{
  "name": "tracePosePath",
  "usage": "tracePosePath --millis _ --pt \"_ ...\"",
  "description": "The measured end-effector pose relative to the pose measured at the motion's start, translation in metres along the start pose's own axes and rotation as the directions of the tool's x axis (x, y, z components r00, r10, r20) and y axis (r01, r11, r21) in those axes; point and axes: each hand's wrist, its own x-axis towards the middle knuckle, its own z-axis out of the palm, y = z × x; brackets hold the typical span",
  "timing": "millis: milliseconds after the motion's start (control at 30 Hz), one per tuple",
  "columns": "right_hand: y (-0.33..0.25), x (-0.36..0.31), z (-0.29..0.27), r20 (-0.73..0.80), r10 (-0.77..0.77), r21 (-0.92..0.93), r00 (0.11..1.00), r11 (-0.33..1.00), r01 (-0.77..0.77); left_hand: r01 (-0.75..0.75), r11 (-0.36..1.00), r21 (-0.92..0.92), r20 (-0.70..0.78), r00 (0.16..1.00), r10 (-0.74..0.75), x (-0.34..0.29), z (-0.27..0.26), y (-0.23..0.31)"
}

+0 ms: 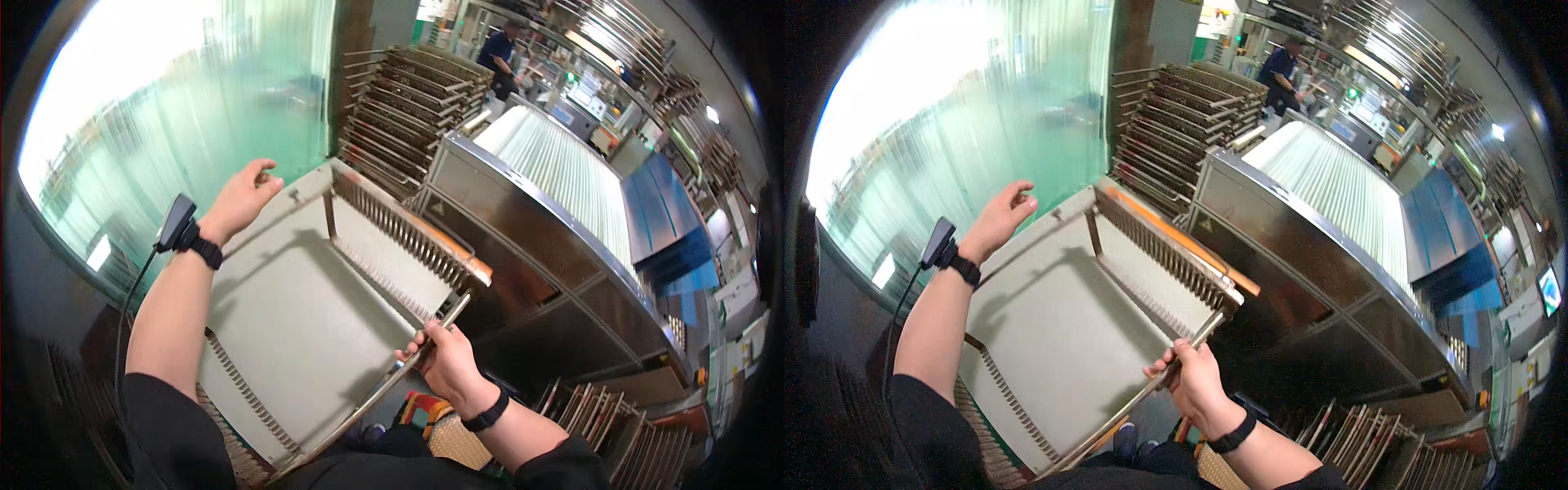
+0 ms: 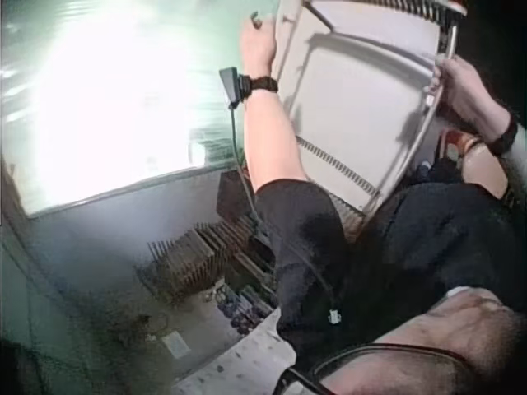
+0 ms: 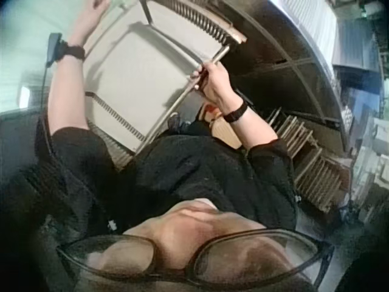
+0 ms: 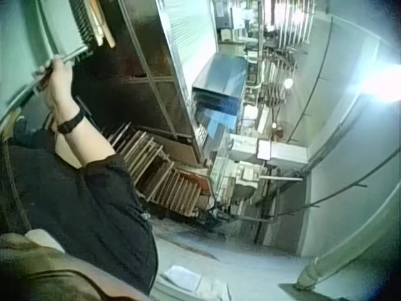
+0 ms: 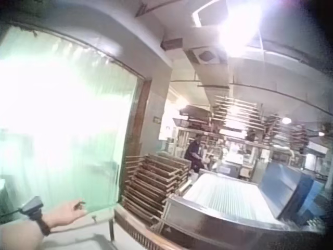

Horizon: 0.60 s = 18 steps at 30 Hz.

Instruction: Manually organizing and stacking patterned blue industrial sheets into a storage rack on a fabrication floor.

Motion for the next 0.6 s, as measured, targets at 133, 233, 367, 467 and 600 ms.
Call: tracePosePath --millis 133,233,367,467,600 --pt "-0.013 0.056 -0.025 -0.004 0.089 -0.136 0.996 0.987 -0.088 0.006 1.0 -0.005 0.016 1.0 -0.006 -0.038 -0.023 0.003" --pt "-0.036 0.081 -0.032 0.107 0.126 -0.402 0.986 0.913 -0.073 0.064 0.972 0.227 0.07 0.994 -0.081 -0.074 -0.044 -0.008" --pt "-0.109 0.105 -0.027 0.16 0.252 -0.96 0.955 -0.188 0.21 0.245 0.943 0.226 -0.098 0.969 -0.228 -0.119 -0.051 -0.015" --pt "-0.135 0.094 0.005 0.31 0.389 -0.572 0.867 -0.652 0.497 0.38 0.91 0.165 -0.256 0.908 -0.333 -0.149 -0.041 -0.011" --pt "-0.159 0.127 -0.018 0.602 0.589 -0.183 0.54 -0.556 0.811 0.469 0.88 0.076 -0.392 0.825 -0.406 -0.145 0.031 0.002"
